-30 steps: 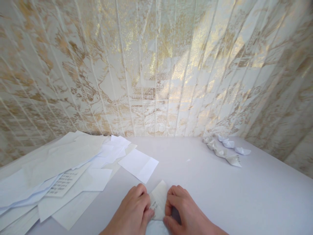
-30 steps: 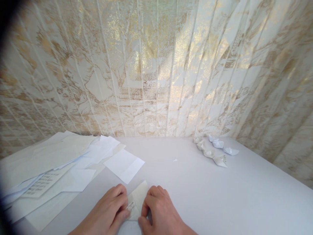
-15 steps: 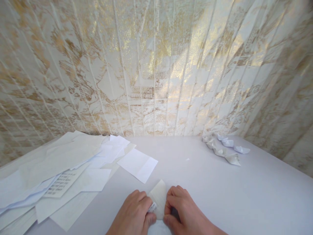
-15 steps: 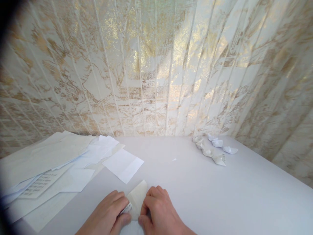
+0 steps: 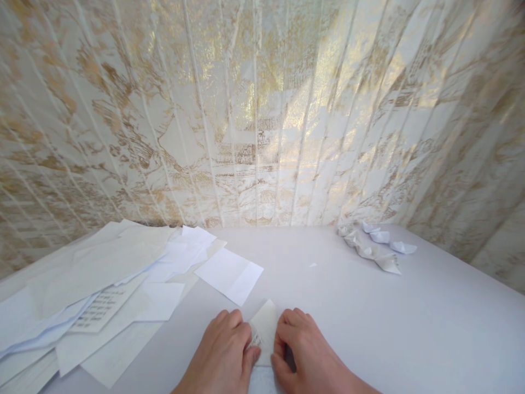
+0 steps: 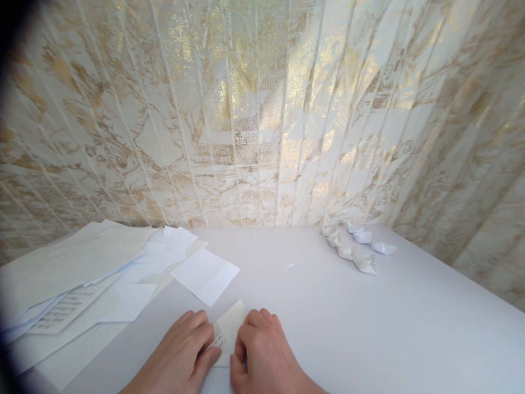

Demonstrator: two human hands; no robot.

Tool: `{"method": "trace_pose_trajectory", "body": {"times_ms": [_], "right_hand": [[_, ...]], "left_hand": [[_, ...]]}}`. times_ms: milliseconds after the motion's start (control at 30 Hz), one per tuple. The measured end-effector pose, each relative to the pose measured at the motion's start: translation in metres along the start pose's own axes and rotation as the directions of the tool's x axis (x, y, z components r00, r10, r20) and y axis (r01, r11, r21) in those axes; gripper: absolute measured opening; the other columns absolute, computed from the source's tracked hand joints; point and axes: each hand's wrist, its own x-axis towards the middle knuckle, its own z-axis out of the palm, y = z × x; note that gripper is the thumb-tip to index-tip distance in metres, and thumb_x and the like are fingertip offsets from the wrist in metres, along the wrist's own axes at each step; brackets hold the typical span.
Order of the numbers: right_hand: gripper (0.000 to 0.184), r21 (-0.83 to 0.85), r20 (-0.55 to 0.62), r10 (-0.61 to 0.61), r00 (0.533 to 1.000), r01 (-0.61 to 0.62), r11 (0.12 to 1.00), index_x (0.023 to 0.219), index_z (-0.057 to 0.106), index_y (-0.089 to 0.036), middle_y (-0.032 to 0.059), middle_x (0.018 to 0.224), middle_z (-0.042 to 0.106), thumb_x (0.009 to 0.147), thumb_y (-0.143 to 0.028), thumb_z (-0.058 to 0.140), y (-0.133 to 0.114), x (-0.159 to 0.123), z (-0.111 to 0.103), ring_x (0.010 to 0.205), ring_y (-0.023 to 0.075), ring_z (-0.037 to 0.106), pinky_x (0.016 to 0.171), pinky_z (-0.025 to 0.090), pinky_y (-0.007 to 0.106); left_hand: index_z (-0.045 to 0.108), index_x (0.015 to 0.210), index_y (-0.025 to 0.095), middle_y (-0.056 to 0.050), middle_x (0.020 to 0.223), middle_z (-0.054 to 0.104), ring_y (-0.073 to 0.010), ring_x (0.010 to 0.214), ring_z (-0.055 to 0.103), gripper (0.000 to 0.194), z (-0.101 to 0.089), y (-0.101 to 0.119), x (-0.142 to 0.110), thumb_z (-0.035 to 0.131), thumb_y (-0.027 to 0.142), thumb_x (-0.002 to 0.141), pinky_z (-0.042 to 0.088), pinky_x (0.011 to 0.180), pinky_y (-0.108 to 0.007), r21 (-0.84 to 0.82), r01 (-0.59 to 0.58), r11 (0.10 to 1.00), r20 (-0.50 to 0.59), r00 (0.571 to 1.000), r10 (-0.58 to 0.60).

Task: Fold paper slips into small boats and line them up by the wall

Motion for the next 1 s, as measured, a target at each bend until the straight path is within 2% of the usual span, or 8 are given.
{"method": "trace_pose_trajectory", "body": {"times_ms": [300, 500, 700, 1000], "right_hand": [[0.01, 0.001, -0.011, -0.025, 1.0, 0.025, 1.0, 0.064, 0.054, -0.017, 0.002, 0.072, 0.055, 0.063, -0.008, 0.05, 0.0021, -0.0004, 0.0006, 0.071, 0.016, 0.047, 0.065, 0.032, 0.027], [0.018, 0.022, 0.011, -0.082, 0.997, 0.082, 0.996, 0.071, 0.057, -0.02, 0.0011, 0.074, 0.058, 0.063, -0.006, 0.049, 0.0025, -0.0007, -0.0018, 0.073, 0.0163, 0.048, 0.067, 0.031, 0.027], [0.004, -0.066, 0.023, -0.075, 0.997, 0.076, 0.995, 0.069, 0.055, -0.019, 0.0014, 0.073, 0.057, 0.071, -0.016, 0.052, -0.0018, 0.0009, -0.0024, 0.072, 0.0166, 0.048, 0.066, 0.03, 0.028], [0.003, -0.077, 0.046, -0.054, 0.998, 0.057, 0.995, 0.071, 0.056, -0.019, 0.0011, 0.075, 0.056, 0.071, -0.017, 0.054, -0.0017, 0.0001, -0.0023, 0.074, 0.0167, 0.047, 0.068, 0.029, 0.028]], "left_hand": [[0.055, 0.068, 0.016, -0.007, 0.081, 0.053, -0.0225, 0.082, 0.046, 0.019, 0.0026, -0.0015, 0.002, 0.04, 0.018, 0.08, 0.035, 0.075, -0.037, 0.003, -0.021, 1.0, -0.027, 0.999, 0.021], [0.056, 0.068, 0.016, -0.006, 0.081, 0.053, -0.0224, 0.082, 0.047, 0.019, 0.0013, -0.0006, 0.0016, 0.041, 0.019, 0.079, 0.035, 0.075, -0.036, 0.001, -0.015, 1.0, -0.013, 1.0, 0.015], [0.055, 0.067, 0.016, -0.006, 0.081, 0.053, -0.0221, 0.082, 0.046, 0.018, 0.0031, -0.0023, 0.0014, 0.041, 0.018, 0.078, 0.035, 0.074, -0.036, 0.0, -0.022, 1.0, -0.034, 0.999, 0.022], [0.053, 0.064, 0.017, -0.004, 0.078, 0.053, -0.0209, 0.08, 0.046, 0.018, 0.0044, -0.0034, 0.0011, 0.043, 0.02, 0.079, 0.034, 0.073, -0.034, -0.02, -0.023, 1.0, -0.041, 0.999, 0.022]]}}
